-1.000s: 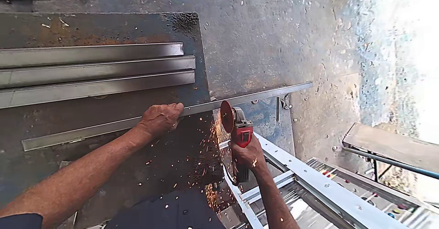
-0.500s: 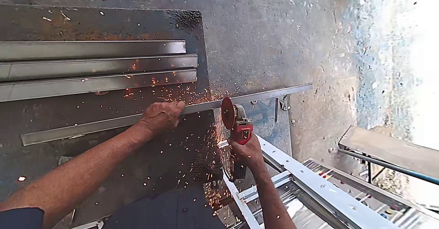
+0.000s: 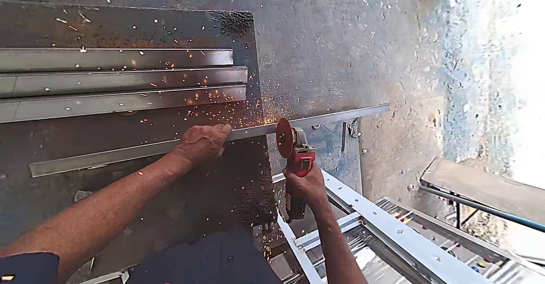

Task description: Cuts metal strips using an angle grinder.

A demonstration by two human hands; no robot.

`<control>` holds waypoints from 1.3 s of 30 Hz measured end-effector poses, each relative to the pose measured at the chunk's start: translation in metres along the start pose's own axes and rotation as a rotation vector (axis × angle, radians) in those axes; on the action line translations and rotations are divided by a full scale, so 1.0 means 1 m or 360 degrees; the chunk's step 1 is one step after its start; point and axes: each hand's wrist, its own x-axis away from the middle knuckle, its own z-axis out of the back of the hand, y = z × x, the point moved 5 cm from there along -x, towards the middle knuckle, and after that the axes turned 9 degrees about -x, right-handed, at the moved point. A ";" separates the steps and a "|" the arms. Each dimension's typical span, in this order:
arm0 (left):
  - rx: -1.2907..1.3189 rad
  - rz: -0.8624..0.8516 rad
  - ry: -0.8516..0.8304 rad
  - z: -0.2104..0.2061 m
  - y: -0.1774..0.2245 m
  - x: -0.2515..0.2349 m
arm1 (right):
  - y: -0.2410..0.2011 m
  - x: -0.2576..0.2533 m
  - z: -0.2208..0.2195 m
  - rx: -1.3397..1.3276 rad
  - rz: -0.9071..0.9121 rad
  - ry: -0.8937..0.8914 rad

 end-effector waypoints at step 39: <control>-0.0010 0.0035 -0.0053 -0.001 0.004 0.002 | -0.022 0.010 0.011 -0.0136 0.0273 0.0150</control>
